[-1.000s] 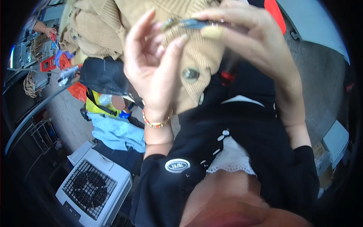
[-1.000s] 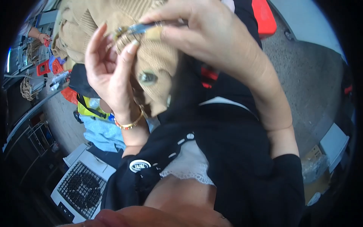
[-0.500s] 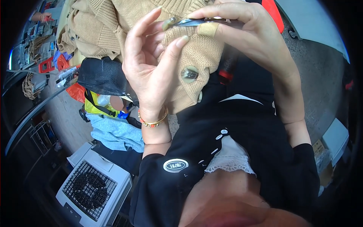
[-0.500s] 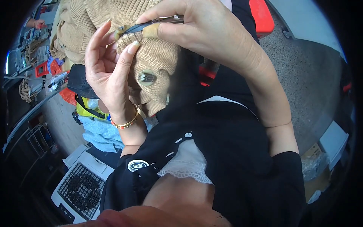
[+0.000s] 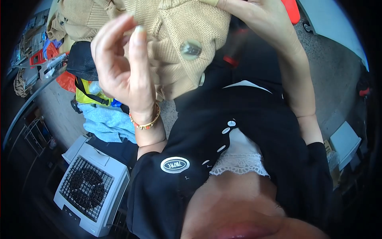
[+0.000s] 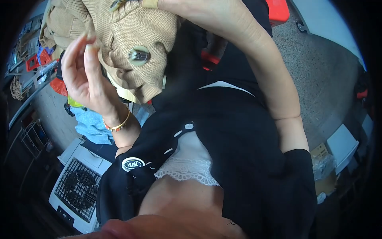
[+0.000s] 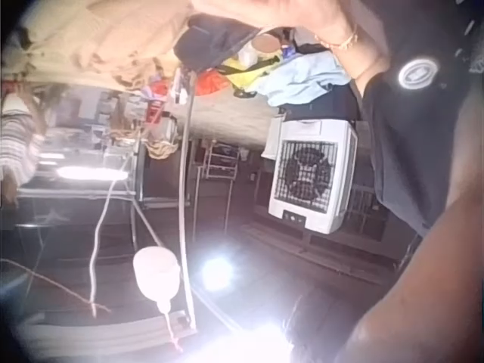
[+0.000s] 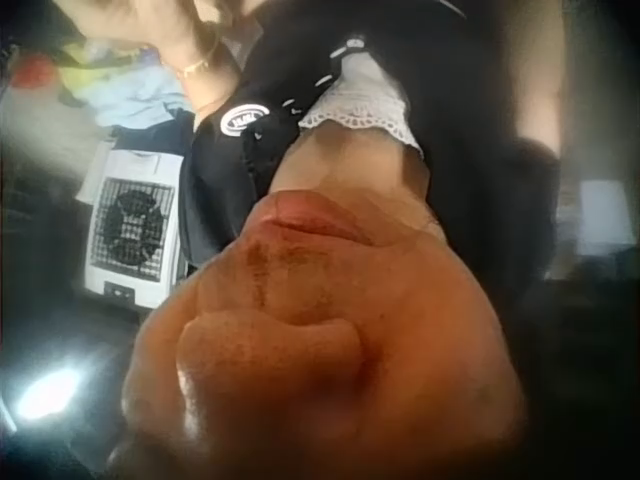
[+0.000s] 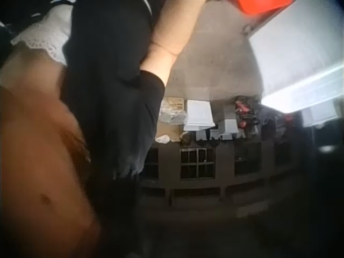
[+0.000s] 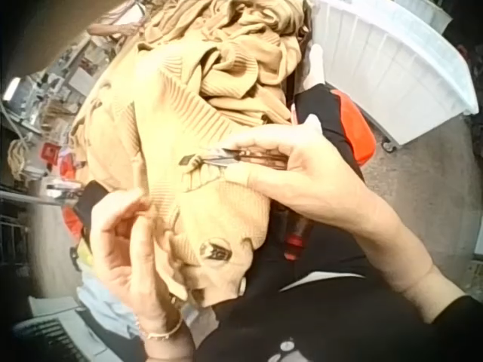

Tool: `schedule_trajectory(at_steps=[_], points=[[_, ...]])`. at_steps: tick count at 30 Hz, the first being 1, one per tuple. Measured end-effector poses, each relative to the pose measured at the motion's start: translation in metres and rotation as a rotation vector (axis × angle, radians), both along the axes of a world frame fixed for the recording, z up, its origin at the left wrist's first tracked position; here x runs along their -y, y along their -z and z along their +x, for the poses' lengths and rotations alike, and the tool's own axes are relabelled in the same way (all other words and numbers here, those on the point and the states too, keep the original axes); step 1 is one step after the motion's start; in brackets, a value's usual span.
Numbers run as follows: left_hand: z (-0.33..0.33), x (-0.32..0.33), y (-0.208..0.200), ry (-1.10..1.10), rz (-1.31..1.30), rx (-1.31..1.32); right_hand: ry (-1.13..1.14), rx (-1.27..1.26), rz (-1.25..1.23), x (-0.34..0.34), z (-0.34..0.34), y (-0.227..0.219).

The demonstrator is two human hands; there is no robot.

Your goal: Trimming loose threads from sweaters using a pair of specialized snips.

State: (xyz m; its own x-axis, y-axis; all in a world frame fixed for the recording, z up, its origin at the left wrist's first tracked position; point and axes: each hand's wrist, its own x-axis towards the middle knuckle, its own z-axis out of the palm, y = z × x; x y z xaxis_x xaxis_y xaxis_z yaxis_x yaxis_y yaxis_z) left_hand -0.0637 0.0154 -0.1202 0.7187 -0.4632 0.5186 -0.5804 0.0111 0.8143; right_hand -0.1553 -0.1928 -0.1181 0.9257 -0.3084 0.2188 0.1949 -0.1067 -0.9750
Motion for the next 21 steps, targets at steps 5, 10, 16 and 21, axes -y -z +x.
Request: schedule_trajectory(at_steps=[5, 10, 16, 21], points=[[-0.033, -0.026, -0.001, 0.041, 0.217, -0.067, 0.001, 0.019, -0.035, 0.002, 0.003, 0.007], [-0.041, -0.013, -0.002, -0.024, 0.546, 0.168, 0.037, 0.041, -0.086, 0.003, 0.004, 0.013], [-0.032, -0.024, -0.023, 0.138, 0.020, -0.642, 0.004, 0.176, -0.052, 0.008, 0.006, 0.034], [-0.001, -0.023, -0.003, 0.051, 0.008, -0.458, 0.026, -0.039, 0.012, 0.003, 0.010, 0.018]])
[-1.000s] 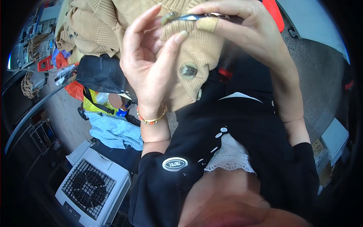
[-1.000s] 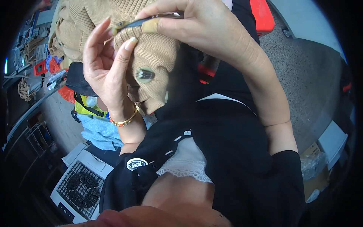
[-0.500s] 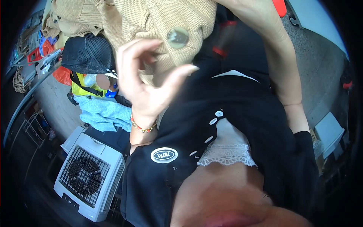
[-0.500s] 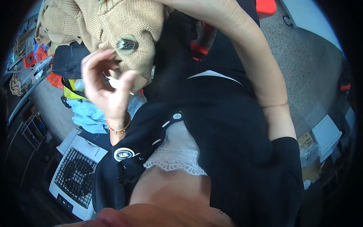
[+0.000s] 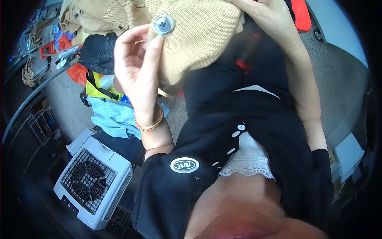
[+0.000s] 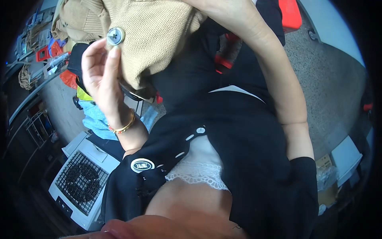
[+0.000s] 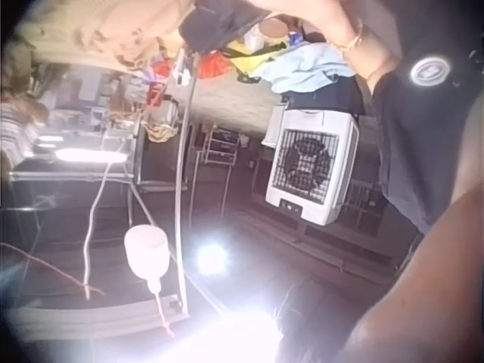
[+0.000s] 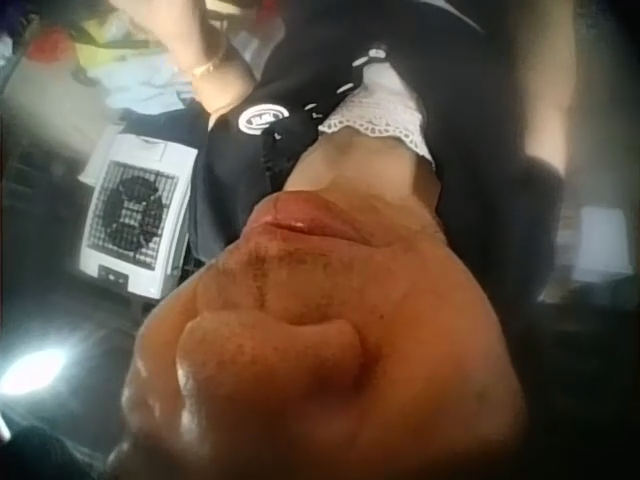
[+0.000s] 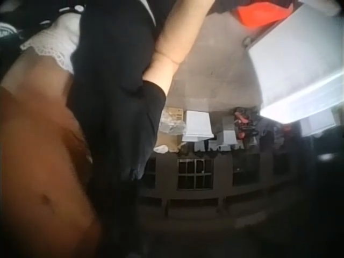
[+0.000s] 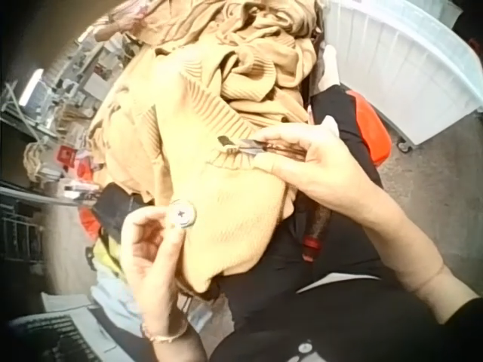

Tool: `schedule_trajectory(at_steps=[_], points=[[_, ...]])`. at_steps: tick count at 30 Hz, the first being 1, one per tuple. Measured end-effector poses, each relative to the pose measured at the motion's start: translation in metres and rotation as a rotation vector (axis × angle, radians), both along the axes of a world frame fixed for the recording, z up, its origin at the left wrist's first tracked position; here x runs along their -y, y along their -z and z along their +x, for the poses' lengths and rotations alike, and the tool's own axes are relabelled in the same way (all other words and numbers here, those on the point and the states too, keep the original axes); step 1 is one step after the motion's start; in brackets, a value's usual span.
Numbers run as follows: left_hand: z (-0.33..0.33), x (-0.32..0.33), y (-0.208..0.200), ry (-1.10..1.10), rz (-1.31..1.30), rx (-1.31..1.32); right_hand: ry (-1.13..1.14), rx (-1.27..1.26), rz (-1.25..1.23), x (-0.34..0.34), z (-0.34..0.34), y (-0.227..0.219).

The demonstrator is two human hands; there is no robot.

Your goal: Trimming loose threads from sweaters using a pair of specialized snips.

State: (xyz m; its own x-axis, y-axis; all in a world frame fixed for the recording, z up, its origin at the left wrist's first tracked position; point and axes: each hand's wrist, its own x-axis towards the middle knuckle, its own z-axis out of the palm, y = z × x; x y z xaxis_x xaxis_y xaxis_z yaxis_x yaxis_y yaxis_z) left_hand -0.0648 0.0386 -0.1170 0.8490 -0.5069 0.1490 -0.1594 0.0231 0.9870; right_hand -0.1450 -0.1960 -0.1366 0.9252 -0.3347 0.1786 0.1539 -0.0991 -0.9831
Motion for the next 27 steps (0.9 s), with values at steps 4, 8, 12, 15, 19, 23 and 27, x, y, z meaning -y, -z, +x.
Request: schedule_trajectory(at_steps=[4, 8, 12, 15, 19, 23, 27], points=[[0.011, 0.003, 0.006, -0.045, 0.305, 0.775, 0.041, -0.026, -0.212, 0.004, 0.004, 0.013], [0.031, 0.002, -0.007, 0.245, 0.362, 0.999, -0.017, 0.262, -0.001, 0.000, 0.005, 0.013], [0.044, 0.012, -0.016, 0.361, 0.430, 0.993, 0.083, -0.036, -0.213, 0.003, 0.003, -0.002], [0.049, 0.012, -0.020, 0.336, 0.422, 0.989, 0.145, -0.067, -0.229, 0.001, 0.001, 0.005], [0.045, 0.013, -0.011, 0.221, 0.326, 0.960, 0.061, -0.094, -0.225, 0.002, 0.003, 0.002], [0.047, 0.021, 0.002, 0.125, 0.209, 0.990, -0.094, 0.347, 0.277, 0.001, 0.024, 0.045], [0.050, 0.010, 0.008, 0.073, 0.187, 0.940, 0.095, -0.166, -0.022, -0.004, 0.004, 0.002]])
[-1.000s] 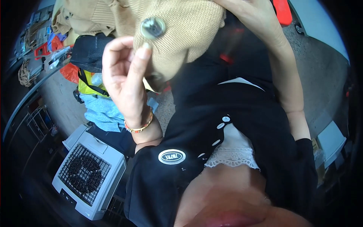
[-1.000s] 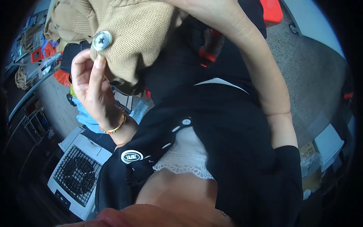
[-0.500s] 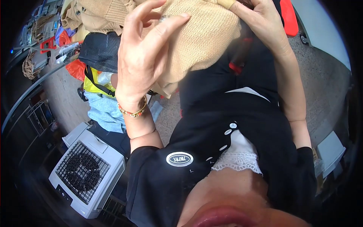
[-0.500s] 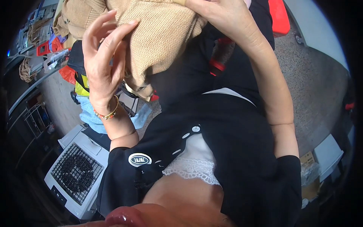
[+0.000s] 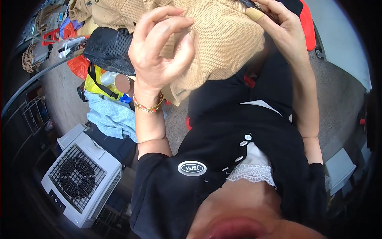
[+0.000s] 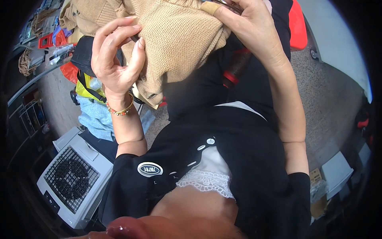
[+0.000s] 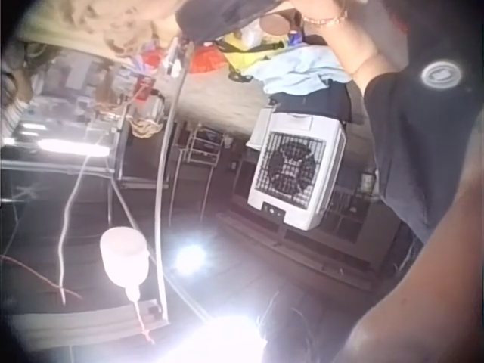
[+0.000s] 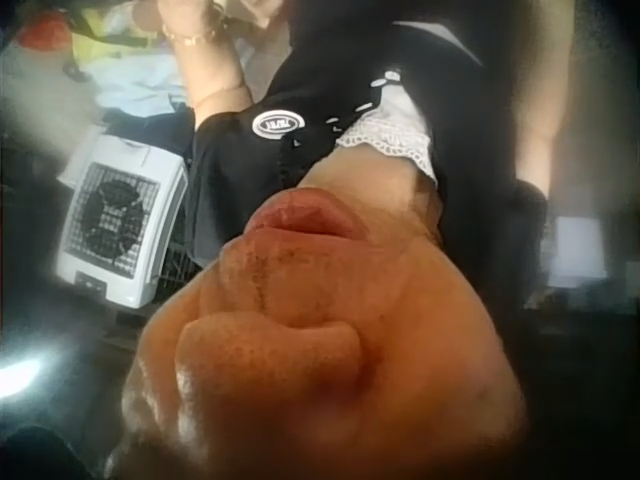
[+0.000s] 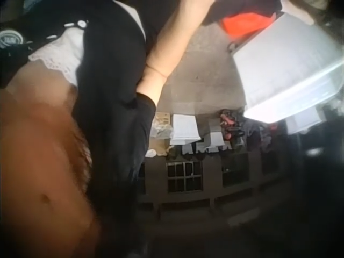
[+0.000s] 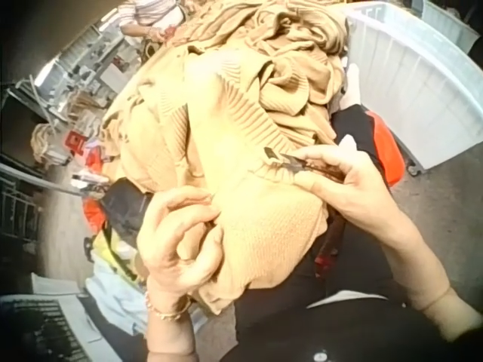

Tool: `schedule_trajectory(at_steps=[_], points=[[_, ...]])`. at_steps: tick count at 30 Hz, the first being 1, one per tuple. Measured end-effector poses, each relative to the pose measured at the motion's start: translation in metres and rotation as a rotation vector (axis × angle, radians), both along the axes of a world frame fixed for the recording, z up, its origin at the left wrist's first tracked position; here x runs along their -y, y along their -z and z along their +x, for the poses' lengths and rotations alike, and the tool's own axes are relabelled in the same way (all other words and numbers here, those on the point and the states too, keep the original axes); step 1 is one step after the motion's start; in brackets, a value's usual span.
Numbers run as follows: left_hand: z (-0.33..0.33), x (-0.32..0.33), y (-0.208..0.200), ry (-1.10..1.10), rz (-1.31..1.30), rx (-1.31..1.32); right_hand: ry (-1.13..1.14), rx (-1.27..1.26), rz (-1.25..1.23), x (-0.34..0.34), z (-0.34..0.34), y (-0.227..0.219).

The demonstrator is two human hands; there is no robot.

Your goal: Trimming loose threads from sweaters using a pair of specialized snips.

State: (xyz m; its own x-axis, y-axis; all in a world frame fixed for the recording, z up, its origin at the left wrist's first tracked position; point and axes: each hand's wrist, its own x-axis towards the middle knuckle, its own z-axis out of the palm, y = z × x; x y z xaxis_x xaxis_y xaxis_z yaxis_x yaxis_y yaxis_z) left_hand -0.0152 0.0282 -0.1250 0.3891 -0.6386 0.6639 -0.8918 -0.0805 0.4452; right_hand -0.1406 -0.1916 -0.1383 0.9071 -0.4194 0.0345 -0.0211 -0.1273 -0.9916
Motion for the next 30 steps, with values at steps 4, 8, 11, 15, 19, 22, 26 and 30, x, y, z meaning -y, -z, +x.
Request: schedule_trajectory(at_steps=[4, 8, 11, 15, 19, 22, 26, 30], points=[[-0.002, 0.000, 0.001, 0.051, 0.021, -0.131, 0.012, 0.013, 0.021, 0.001, 0.000, -0.001], [0.000, -0.003, 0.006, 0.085, -0.039, -0.249, 0.012, 0.028, 0.028, 0.000, -0.001, -0.002], [0.001, -0.003, 0.008, 0.112, -0.069, -0.299, 0.010, 0.026, 0.033, 0.000, 0.000, -0.002], [0.006, -0.005, 0.002, 0.131, -0.032, -0.305, 0.009, 0.029, 0.038, -0.001, 0.000, -0.006], [0.012, -0.007, -0.008, 0.189, 0.042, -0.316, 0.015, -0.016, -0.009, -0.001, -0.001, -0.009], [0.014, -0.007, -0.012, 0.203, 0.087, -0.312, 0.019, -0.024, -0.023, -0.001, -0.001, -0.008], [0.015, -0.007, -0.010, 0.225, 0.068, -0.386, 0.004, 0.007, -0.003, -0.001, 0.000, -0.008], [0.016, -0.009, -0.009, 0.212, 0.060, -0.412, -0.011, 0.030, 0.025, 0.000, -0.001, -0.005]])
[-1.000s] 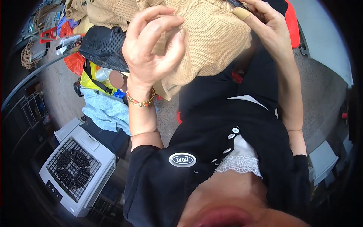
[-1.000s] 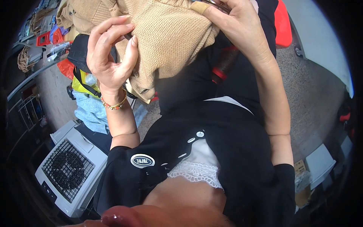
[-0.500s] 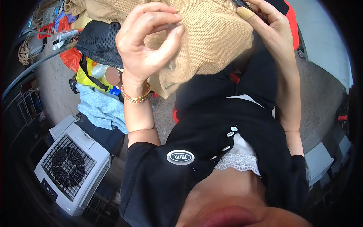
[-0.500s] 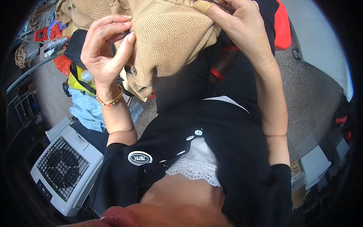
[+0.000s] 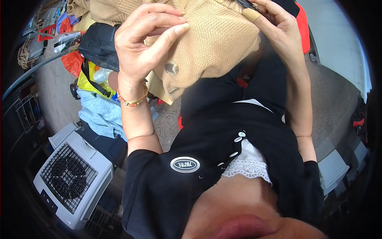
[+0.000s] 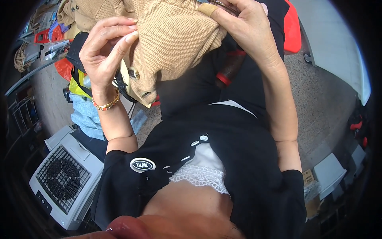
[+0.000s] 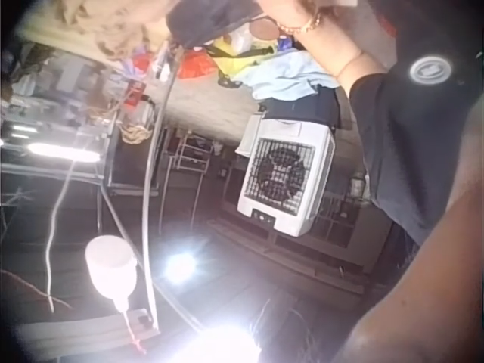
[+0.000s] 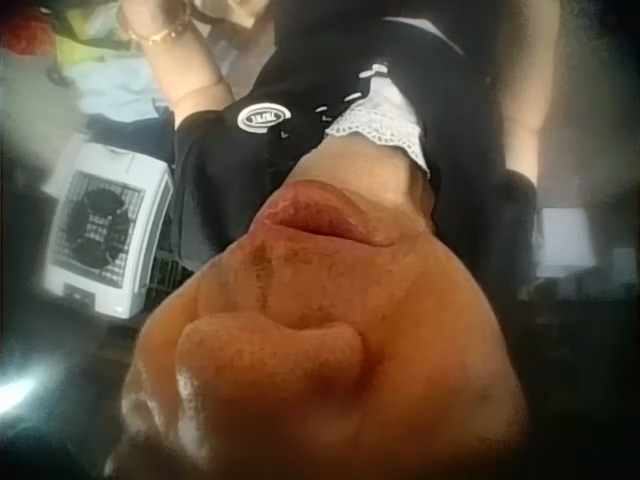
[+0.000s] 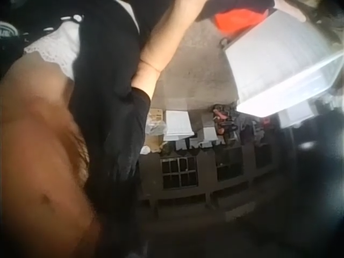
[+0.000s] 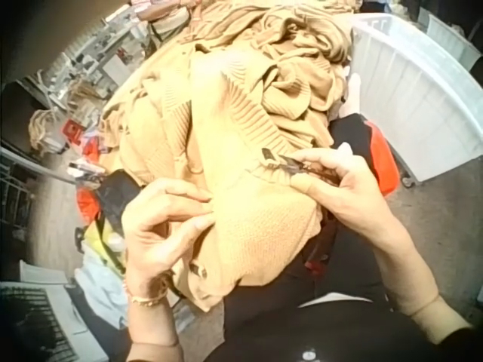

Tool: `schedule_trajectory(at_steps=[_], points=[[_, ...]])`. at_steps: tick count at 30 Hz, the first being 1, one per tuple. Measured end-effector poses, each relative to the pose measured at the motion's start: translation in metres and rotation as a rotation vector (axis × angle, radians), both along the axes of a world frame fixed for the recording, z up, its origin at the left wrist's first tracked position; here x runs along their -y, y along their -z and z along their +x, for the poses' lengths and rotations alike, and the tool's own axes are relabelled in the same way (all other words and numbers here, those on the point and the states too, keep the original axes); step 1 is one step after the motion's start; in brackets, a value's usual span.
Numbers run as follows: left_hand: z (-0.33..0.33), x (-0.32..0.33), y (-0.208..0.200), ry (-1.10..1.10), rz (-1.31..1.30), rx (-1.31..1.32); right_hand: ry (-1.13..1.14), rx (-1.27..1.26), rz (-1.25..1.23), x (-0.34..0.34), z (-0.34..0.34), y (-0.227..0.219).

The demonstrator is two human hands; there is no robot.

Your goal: Trimming loose threads from sweaters using a pair of specialized snips.

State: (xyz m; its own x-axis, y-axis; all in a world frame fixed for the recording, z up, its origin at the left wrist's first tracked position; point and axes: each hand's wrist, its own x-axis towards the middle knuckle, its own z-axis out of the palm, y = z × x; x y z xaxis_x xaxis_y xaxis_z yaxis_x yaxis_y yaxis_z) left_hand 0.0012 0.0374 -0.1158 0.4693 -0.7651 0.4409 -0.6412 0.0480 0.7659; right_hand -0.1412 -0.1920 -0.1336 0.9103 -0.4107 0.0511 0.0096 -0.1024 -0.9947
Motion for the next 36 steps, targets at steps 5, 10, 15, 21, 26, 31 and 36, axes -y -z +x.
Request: schedule_trajectory(at_steps=[5, 10, 15, 21, 26, 31, 36], points=[[-0.003, 0.005, -0.004, 0.000, 0.002, 0.080, 0.005, -0.001, -0.013, 0.001, 0.000, 0.000], [-0.009, 0.008, 0.001, -0.063, -0.051, 0.095, 0.005, -0.020, -0.026, 0.003, -0.002, 0.002], [-0.008, 0.008, 0.009, -0.112, -0.093, 0.175, 0.025, 0.004, -0.007, 0.002, -0.003, 0.002], [-0.013, 0.003, 0.013, -0.128, -0.085, -0.031, 0.080, -0.011, -0.058, -0.005, -0.007, -0.012], [-0.016, 0.008, 0.023, -0.235, -0.089, 0.311, 0.081, -0.007, -0.385, -0.014, -0.013, -0.040], [-0.021, 0.013, 0.026, -0.345, -0.179, 0.442, -0.063, 0.089, -0.431, -0.024, -0.006, -0.055], [-0.024, 0.013, 0.021, -0.298, -0.146, 0.335, -0.157, 0.129, -0.483, -0.025, 0.002, -0.054]])
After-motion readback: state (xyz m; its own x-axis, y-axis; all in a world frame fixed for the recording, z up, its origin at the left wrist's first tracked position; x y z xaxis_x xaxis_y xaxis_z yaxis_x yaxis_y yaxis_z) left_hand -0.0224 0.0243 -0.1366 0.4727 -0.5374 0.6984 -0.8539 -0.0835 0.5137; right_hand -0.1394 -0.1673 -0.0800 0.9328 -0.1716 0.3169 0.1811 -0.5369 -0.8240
